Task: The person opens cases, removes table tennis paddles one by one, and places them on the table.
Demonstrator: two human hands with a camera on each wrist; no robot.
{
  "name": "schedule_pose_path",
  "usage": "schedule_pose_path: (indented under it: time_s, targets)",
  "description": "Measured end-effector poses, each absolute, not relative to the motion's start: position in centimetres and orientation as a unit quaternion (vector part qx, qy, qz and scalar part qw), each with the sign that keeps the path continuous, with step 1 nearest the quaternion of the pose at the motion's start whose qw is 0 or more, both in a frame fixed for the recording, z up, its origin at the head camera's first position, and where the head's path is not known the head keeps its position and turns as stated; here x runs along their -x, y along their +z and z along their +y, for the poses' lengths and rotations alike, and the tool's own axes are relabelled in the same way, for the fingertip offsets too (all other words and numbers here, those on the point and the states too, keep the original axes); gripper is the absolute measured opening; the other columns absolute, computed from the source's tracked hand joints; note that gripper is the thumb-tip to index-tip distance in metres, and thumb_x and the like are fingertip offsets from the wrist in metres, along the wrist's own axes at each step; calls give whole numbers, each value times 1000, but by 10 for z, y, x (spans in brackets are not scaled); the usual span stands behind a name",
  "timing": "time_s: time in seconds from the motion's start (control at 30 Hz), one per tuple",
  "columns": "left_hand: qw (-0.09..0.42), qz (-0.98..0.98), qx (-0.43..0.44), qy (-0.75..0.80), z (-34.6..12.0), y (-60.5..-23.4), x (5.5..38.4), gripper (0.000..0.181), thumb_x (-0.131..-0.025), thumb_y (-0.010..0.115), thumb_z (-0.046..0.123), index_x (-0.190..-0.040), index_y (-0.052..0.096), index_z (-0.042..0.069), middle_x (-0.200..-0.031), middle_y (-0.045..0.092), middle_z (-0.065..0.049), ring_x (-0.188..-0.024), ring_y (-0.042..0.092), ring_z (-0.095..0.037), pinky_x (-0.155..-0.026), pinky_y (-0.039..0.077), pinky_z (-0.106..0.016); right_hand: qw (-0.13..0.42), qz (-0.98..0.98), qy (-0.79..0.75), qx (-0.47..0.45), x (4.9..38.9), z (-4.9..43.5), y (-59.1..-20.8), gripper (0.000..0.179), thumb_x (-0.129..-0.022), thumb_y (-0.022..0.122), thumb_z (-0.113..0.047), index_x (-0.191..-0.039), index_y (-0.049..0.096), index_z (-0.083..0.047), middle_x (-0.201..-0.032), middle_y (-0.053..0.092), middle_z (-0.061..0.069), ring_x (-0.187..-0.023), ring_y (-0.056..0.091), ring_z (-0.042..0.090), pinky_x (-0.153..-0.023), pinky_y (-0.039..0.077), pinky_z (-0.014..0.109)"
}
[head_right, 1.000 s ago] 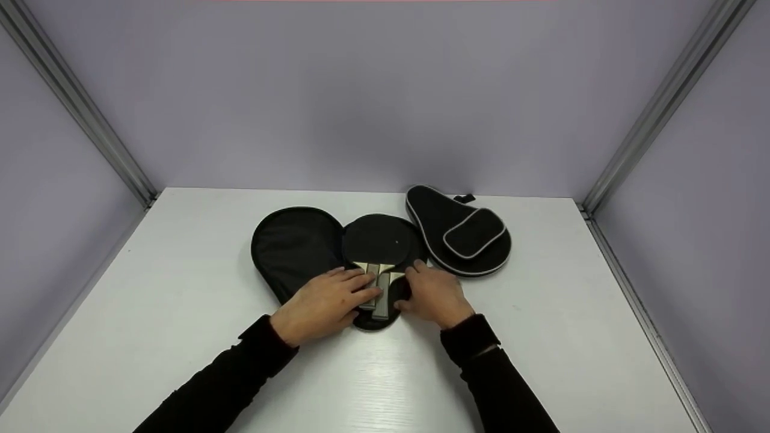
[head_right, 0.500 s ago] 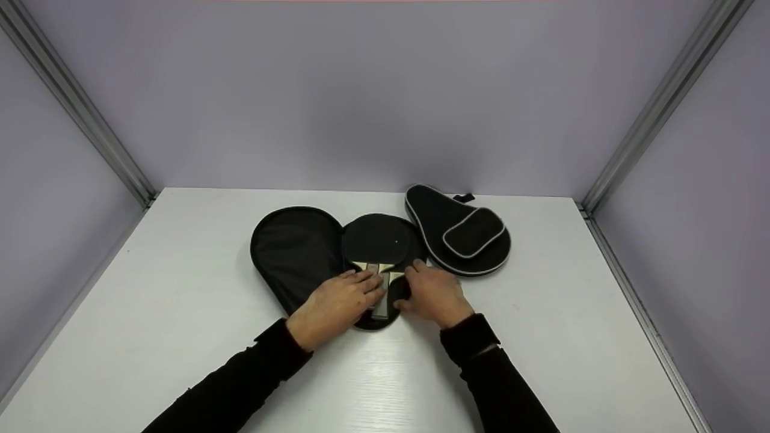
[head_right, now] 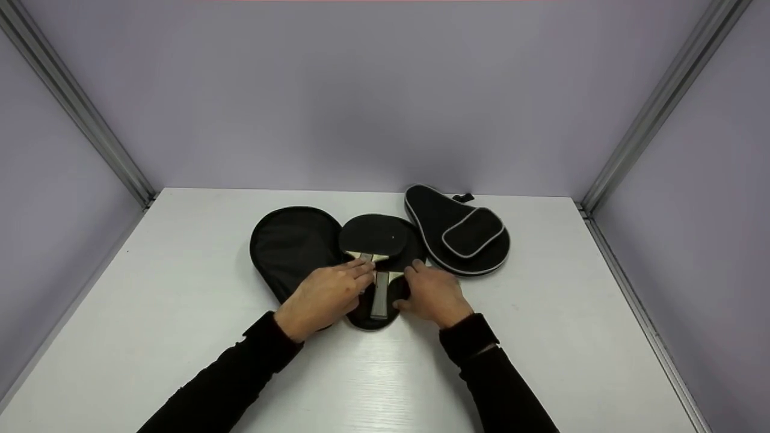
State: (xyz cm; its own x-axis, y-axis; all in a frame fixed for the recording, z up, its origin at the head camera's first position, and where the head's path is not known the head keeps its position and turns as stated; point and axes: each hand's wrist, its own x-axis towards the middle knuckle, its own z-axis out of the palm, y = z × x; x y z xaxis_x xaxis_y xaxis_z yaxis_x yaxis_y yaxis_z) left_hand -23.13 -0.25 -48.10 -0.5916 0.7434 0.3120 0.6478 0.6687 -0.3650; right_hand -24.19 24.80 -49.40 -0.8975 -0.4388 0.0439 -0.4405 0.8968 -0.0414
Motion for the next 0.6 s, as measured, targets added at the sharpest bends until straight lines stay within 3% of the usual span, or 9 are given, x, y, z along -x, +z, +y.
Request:
schedule_pose_path:
  time_s: [0.1,0.33,0.6]
  targets:
    - [227,-892,382,88,-7,-476,235,28,-107,82,9,-132,87,19,-150,84,3,-142,79,-14,-104,70,-27,14,-974,24,-224,242,247,-493,54,-95,97,-48,-116,76,-3,-123,76,18,-99,78,34,-82,71,54]
    - [242,-898,364,47,-22,-465,245,29,-99,86,-1,-125,86,13,-148,84,-2,-139,81,-17,-110,68,-28,14,-974,27,-223,242,247,-492,54,-95,97,-48,-117,76,-3,-122,76,17,-101,78,34,-85,71,54]
    - [275,-896,349,4,-43,-452,253,37,-102,81,-5,-136,86,8,-145,85,-6,-134,84,-23,-112,69,-32,24,-971,31,-234,241,250,-493,54,-96,97,-47,-118,75,-2,-118,75,16,-94,77,32,-80,70,53]
